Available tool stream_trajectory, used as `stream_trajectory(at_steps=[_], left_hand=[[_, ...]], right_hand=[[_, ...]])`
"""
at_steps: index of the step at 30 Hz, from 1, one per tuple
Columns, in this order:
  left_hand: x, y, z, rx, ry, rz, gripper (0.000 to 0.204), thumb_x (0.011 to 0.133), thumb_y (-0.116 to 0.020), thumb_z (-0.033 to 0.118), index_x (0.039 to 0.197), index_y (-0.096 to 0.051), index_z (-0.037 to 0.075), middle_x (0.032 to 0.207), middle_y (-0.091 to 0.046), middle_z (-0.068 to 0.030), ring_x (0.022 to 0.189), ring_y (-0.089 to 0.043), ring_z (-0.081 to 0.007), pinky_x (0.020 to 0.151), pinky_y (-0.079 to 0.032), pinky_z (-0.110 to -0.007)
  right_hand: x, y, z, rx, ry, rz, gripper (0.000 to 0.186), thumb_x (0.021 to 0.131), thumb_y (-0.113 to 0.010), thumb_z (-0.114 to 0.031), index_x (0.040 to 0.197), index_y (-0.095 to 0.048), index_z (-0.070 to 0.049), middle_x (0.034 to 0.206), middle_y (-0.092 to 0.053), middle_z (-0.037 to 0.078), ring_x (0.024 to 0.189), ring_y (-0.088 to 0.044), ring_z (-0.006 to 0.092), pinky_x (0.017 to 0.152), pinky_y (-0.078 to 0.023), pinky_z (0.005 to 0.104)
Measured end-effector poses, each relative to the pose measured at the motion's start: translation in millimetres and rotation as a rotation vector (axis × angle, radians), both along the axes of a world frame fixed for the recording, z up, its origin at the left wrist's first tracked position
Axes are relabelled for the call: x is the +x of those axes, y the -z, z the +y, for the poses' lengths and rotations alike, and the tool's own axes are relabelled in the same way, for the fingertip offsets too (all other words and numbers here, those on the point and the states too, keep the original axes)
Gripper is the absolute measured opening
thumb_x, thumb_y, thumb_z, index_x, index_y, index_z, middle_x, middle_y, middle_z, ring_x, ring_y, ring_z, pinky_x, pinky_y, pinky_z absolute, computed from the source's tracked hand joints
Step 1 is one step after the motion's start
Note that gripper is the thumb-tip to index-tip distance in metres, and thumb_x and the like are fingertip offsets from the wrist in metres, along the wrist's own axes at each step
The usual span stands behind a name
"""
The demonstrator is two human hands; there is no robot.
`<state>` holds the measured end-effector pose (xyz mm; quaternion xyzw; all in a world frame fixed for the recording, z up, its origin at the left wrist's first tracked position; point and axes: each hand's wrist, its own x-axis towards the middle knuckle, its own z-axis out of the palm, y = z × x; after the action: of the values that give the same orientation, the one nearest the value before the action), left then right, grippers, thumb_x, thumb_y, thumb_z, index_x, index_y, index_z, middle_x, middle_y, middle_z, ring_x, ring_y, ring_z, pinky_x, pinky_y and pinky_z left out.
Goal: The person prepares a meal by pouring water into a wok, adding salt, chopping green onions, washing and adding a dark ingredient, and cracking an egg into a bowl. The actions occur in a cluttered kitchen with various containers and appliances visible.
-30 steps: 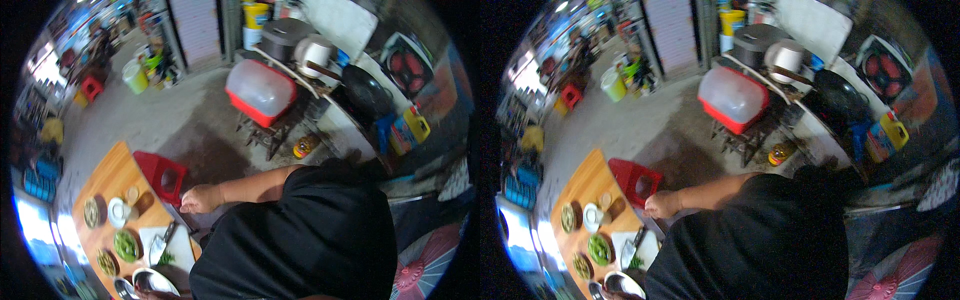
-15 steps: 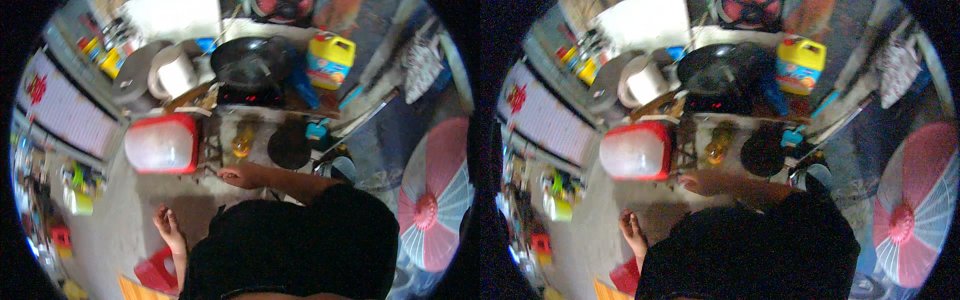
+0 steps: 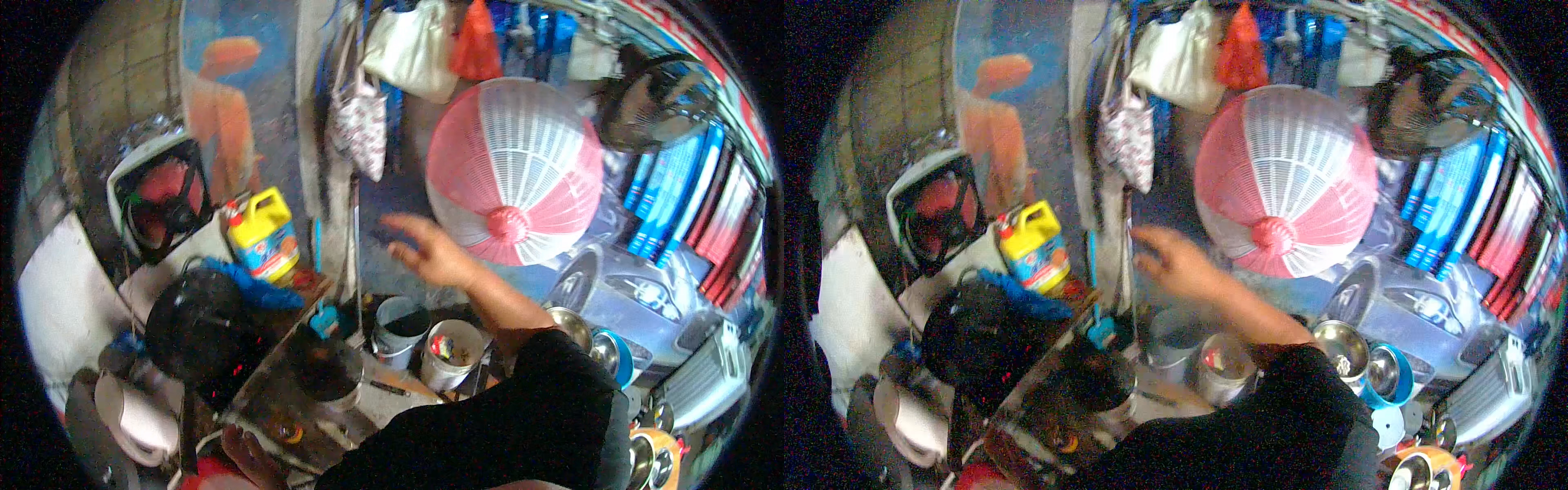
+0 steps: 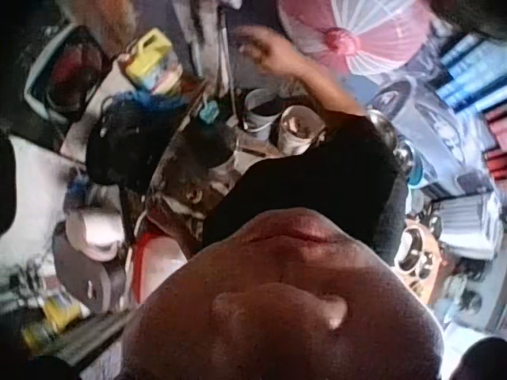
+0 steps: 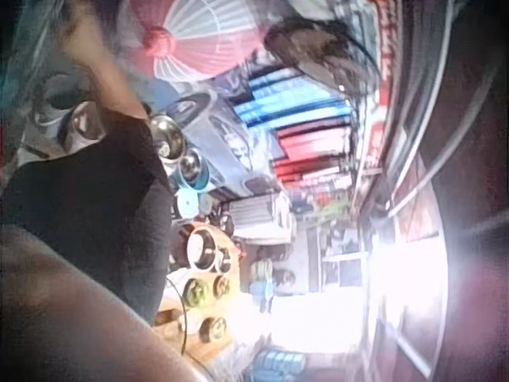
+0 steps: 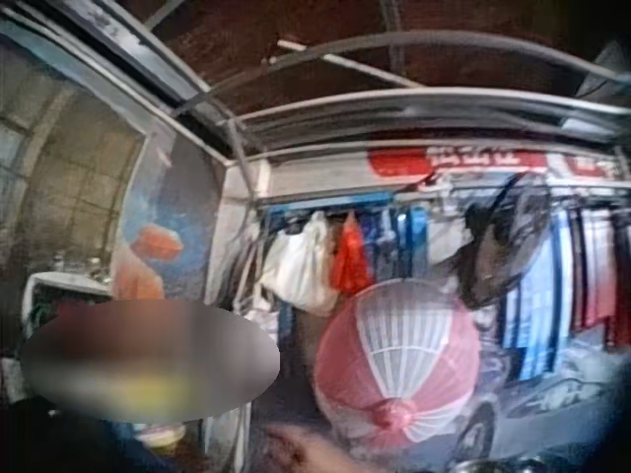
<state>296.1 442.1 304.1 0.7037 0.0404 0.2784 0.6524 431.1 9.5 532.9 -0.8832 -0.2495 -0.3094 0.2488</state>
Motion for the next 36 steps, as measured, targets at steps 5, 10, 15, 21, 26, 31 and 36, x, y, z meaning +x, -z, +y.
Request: stream_trajectory(at_steps=[5, 10, 15, 21, 26, 31, 36], left_hand=[[48.7, -0.2, -44.6, 0.017, 0.184, -0.092, 0.044, 0.096, -0.054, 0.018, 0.133, -0.040, 0.000, 0.131, -0.048, -0.0185, 0.118, -0.048, -0.0295, 0.101, -0.039, -0.038], [89.9, -6.2, -120.7, 0.071, 0.297, -0.093, 0.042, 0.096, -0.054, 0.019, 0.132, -0.041, 0.001, 0.128, -0.050, -0.0178, 0.114, -0.049, -0.0286, 0.097, -0.041, -0.038], [132.8, -16.1, -190.5, 0.139, 0.238, -0.136, 0.039, 0.097, -0.053, 0.019, 0.130, -0.043, 0.001, 0.124, -0.052, -0.0171, 0.110, -0.051, -0.0277, 0.093, -0.042, -0.038], [162.8, -27.3, -250.5, 0.279, 0.126, -0.151, 0.037, 0.097, -0.052, 0.020, 0.129, -0.045, 0.002, 0.120, -0.053, -0.0162, 0.105, -0.053, -0.0266, 0.089, -0.045, -0.037], [155.5, -33.9, -249.6, 0.606, -0.091, -0.195, 0.035, 0.098, -0.051, 0.020, 0.128, -0.046, 0.003, 0.117, -0.055, -0.0155, 0.100, -0.055, -0.0257, 0.085, -0.046, -0.037], [163.4, -39.4, -259.7, -0.065, -0.071, -0.072, 0.037, 0.098, -0.054, 0.024, 0.128, -0.047, 0.004, 0.109, -0.060, -0.0136, 0.097, -0.056, -0.0237, 0.084, -0.047, -0.036], [180.1, -47.2, -267.4, -0.013, 0.031, -0.134, 0.032, 0.097, -0.054, 0.023, 0.124, -0.052, 0.005, 0.107, -0.061, -0.0108, 0.093, -0.057, -0.0228, 0.083, -0.047, -0.035]], right_hand=[[-14.4, -130.8, -119.0, 0.023, 0.455, -0.432, 0.050, 0.086, -0.068, -0.016, 0.132, -0.049, -0.008, 0.130, -0.052, 0.016, 0.121, -0.050, 0.0280, 0.098, -0.043, 0.0383], [17.9, -247.6, -244.5, 0.064, 0.733, -0.591, 0.042, 0.086, -0.070, -0.024, 0.122, -0.058, -0.006, 0.115, -0.063, 0.013, 0.104, -0.062, 0.0249, 0.085, -0.050, 0.0346], [87.0, -315.0, -319.3, -0.017, 0.973, -0.574, 0.062, 0.079, -0.068, -0.043, 0.126, -0.051, -0.006, 0.118, -0.061, 0.020, 0.107, -0.060, 0.0381, 0.088, -0.050, 0.0432], [171.3, -343.3, -379.0, -0.063, 1.215, -0.545, 0.068, 0.082, -0.065, -0.047, 0.133, -0.046, -0.005, 0.120, -0.054, 0.029, 0.113, -0.056, 0.0428, 0.093, -0.047, 0.0507], [204.3, -401.7, -419.6, -0.556, 1.347, -0.616, 0.045, 0.086, -0.060, -0.031, 0.121, -0.054, -0.003, 0.109, -0.061, 0.022, 0.107, -0.058, 0.0413, 0.085, -0.048, 0.0534], [181.5, -436.0, -407.3, 0.298, 0.346, -1.280, 0.021, 0.087, -0.054, -0.018, 0.099, -0.055, -0.001, 0.085, -0.062, 0.014, 0.074, -0.060, 0.0322, 0.068, -0.049, 0.0428], [150.7, -436.1, -327.9, 0.627, -0.324, -0.925, 0.016, 0.091, -0.051, -0.011, 0.106, -0.056, -0.005, 0.077, -0.058, 0.002, 0.061, -0.049, 0.0086, 0.052, -0.040, 0.0266]])
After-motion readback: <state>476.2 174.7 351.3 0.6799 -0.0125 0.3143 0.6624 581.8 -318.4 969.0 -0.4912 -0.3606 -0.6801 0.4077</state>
